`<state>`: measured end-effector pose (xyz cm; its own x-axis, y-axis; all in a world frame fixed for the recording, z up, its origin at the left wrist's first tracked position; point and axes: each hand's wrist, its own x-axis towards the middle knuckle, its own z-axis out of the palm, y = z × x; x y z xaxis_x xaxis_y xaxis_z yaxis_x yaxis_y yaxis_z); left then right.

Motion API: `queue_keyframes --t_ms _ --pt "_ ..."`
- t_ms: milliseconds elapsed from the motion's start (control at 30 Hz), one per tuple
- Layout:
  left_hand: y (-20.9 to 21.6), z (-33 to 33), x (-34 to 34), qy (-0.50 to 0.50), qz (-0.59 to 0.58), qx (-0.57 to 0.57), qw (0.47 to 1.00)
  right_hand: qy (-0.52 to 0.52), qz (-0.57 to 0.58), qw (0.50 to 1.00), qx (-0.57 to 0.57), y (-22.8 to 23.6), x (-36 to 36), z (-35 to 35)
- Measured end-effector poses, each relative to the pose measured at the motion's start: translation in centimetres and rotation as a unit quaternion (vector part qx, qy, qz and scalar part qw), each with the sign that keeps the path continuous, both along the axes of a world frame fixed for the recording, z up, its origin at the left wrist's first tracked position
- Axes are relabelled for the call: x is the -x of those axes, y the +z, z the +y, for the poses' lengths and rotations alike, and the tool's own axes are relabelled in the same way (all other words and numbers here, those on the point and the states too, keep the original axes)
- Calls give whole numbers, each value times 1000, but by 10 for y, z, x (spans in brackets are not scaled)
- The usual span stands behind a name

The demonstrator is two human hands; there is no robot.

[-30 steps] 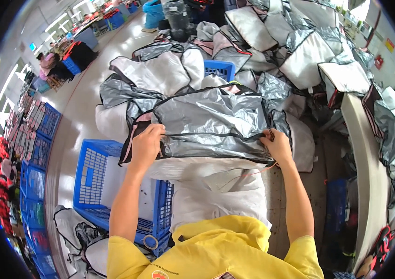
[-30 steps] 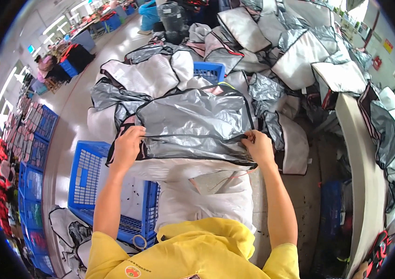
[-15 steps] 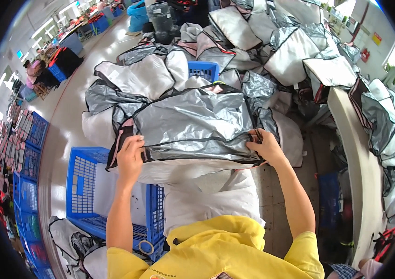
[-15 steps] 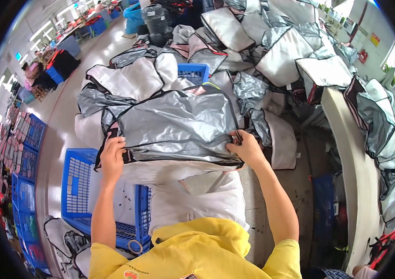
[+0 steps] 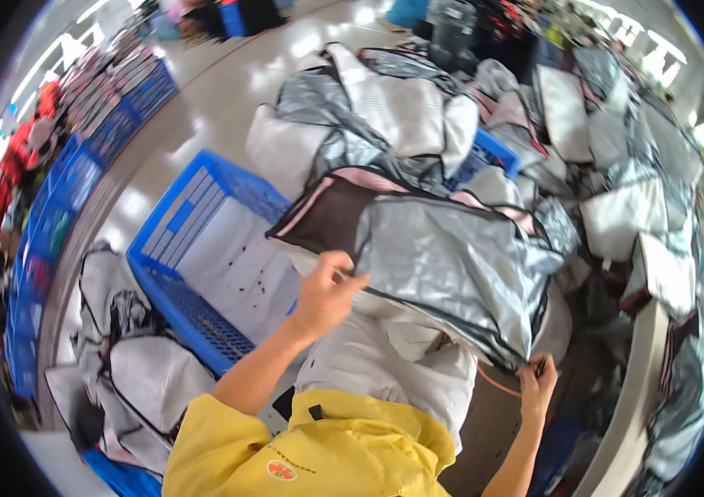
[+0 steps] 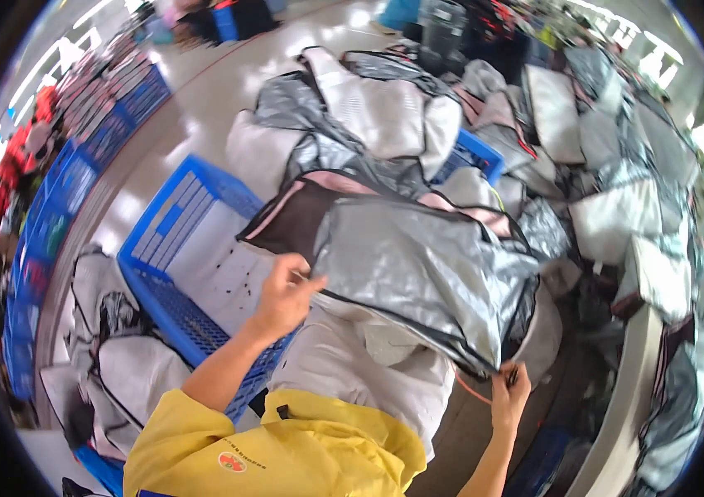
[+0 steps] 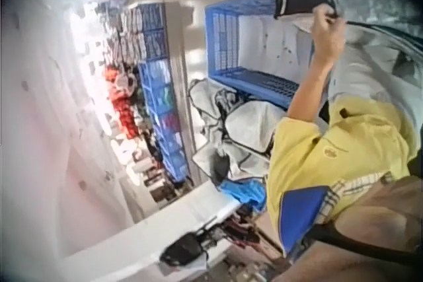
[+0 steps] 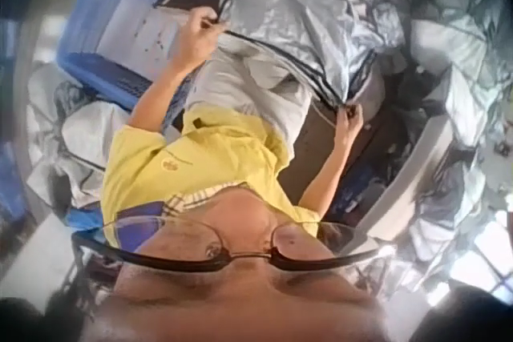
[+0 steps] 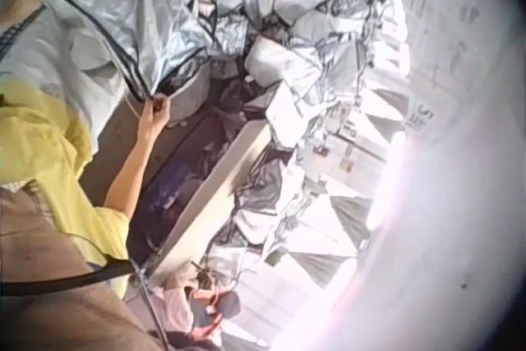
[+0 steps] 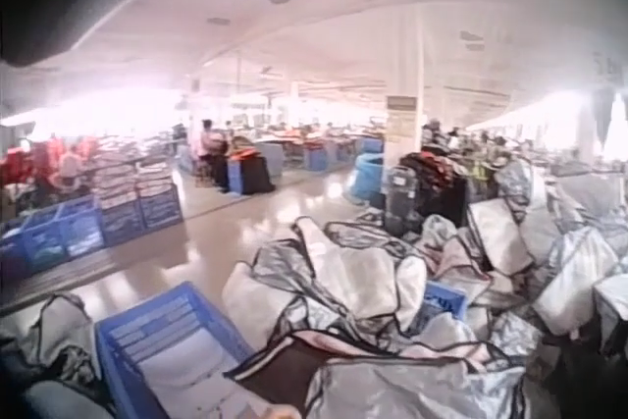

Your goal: Organizing and folding silver and pink storage bags at a manufacturing station.

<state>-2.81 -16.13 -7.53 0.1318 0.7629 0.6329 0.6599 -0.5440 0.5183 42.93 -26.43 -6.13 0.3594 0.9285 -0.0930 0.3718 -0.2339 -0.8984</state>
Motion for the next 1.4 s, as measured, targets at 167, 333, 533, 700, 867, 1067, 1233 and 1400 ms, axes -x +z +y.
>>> queue_keyframes --t_ms 167,333,533,700,867,1067,1233,1400 --pt "-2 -34 -3 23 -24 29 999 102 -31 994 12 -1 -17 5" --pt "-16 -56 6 29 -34 37 998 67 -63 994 -57 42 26 27" --pt "-24 -64 7 20 -22 61 998 104 -251 958 -96 19 69 60" --pt "-30 -81 24 25 27 107 994 191 -290 936 -66 -18 101 43" --pt "28 -63 10 10 99 98 990 160 -267 947 -80 -16 106 14" --pt "98 -3 -61 13 50 -21 998 143 -267 951 -63 -17 113 0" --pt "125 20 -166 -221 105 -28 969 127 -272 950 -81 -21 113 -14" --pt "98 39 -197 -237 285 -30 928 114 -265 953 -91 -15 114 -22"
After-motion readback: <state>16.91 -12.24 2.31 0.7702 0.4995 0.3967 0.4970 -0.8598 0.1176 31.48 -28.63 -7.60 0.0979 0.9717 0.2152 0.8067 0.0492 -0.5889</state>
